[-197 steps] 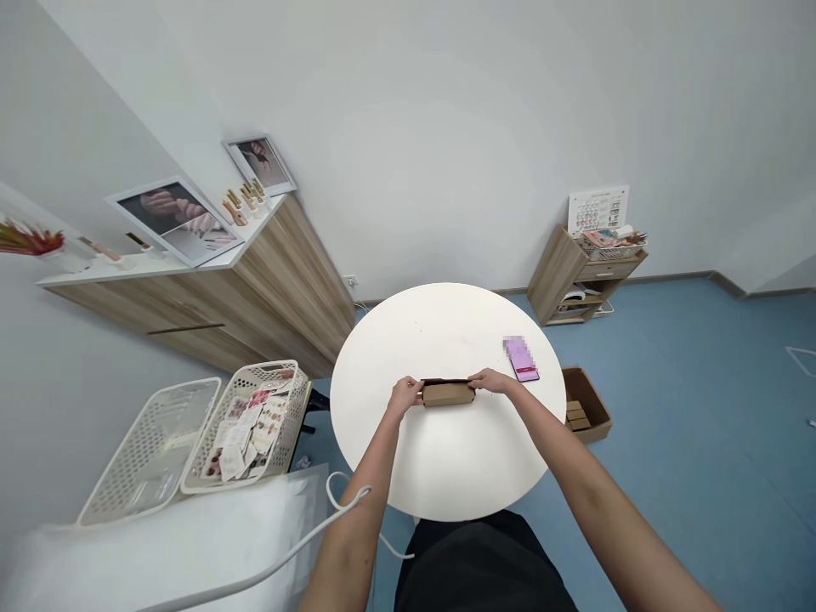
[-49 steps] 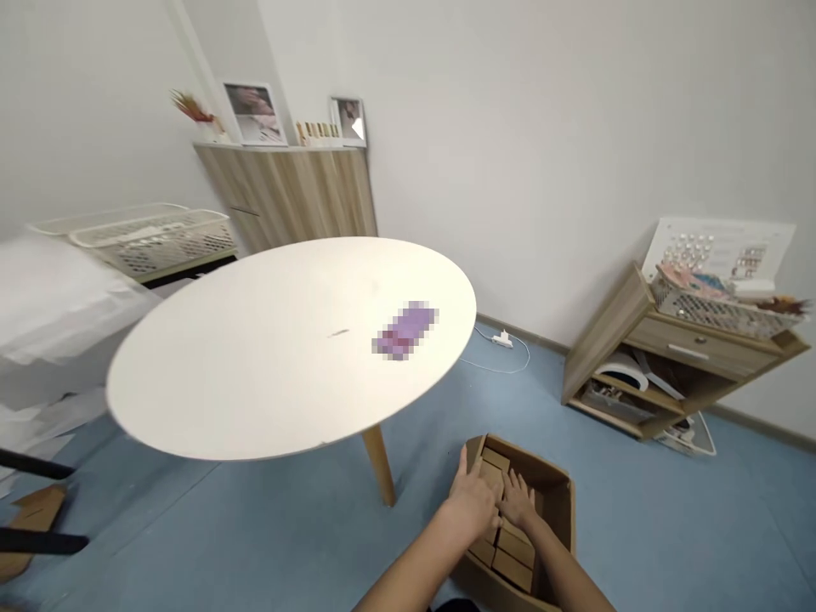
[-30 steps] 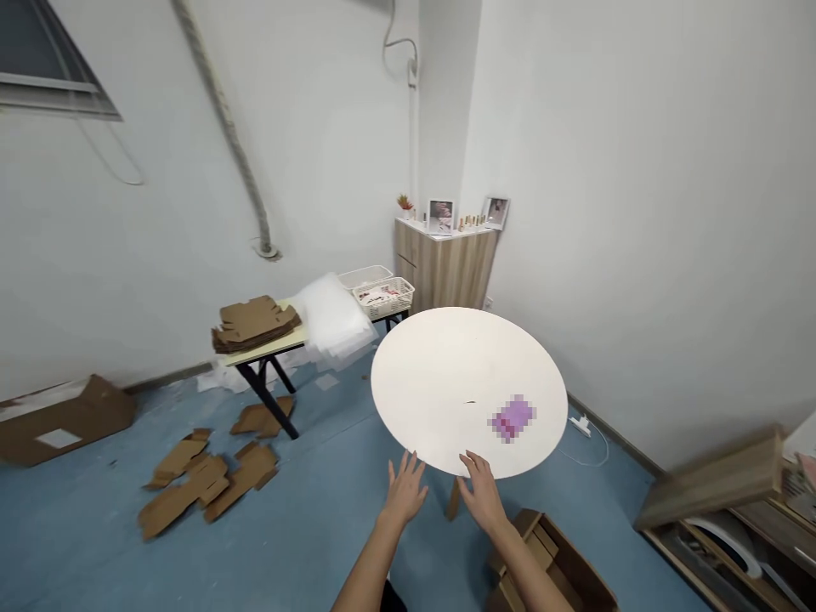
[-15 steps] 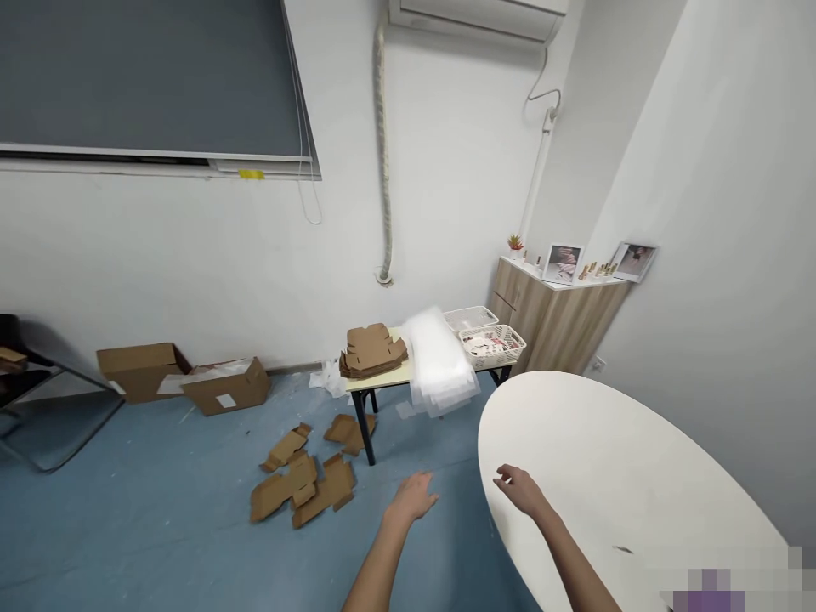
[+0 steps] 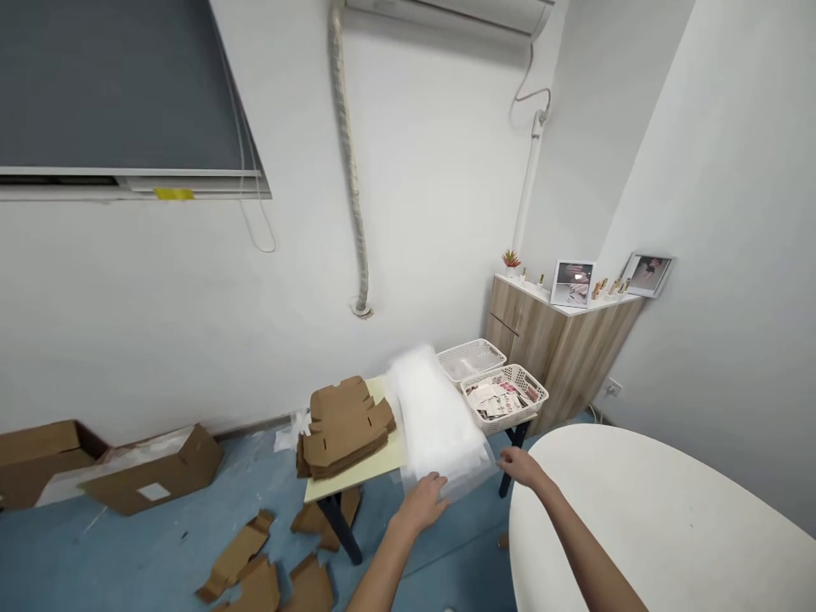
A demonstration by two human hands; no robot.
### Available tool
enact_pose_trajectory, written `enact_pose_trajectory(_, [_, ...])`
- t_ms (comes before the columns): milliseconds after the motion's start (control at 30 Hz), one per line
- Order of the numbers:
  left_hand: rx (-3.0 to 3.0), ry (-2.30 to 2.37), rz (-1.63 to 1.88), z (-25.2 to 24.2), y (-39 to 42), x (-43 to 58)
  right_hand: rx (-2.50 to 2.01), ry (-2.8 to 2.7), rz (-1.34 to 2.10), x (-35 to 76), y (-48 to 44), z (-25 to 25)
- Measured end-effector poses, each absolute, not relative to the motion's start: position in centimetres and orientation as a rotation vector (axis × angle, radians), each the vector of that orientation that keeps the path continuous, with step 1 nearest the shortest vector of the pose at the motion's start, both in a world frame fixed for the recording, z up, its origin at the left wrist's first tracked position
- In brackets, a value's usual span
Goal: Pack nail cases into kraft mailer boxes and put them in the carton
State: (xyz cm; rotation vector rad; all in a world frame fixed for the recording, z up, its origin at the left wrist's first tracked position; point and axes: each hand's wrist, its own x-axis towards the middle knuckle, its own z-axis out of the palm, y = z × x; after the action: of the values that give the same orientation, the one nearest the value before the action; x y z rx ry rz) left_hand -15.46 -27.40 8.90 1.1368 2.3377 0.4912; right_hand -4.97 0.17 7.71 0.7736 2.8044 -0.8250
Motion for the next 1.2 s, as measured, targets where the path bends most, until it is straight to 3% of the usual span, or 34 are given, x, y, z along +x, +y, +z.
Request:
enact_pose_trajectory(267, [1.170,2.490,0.221,11.2,-20.1,-27.3,0.814,2.784,-0.689,-17.6,4.5,12.1])
enact_pose_trajectory(667, [1.439,2.499,0.408,6.1,-7.4,-40.7,0.956,2.863,-0.675,-31.2,9.3,9.3])
enact_pose_trajectory(900, [1.539,2.487,0.455,2.6,-5.9,-43.0,1.068,2.655,-0.480,-39.1,10.4,6.3])
enact_pose_trajectory(1200, [1.502,2.438,0.401,2.9,-5.8,-43.2,1.218,2.653,-0.501,-41.5,8.8,5.7])
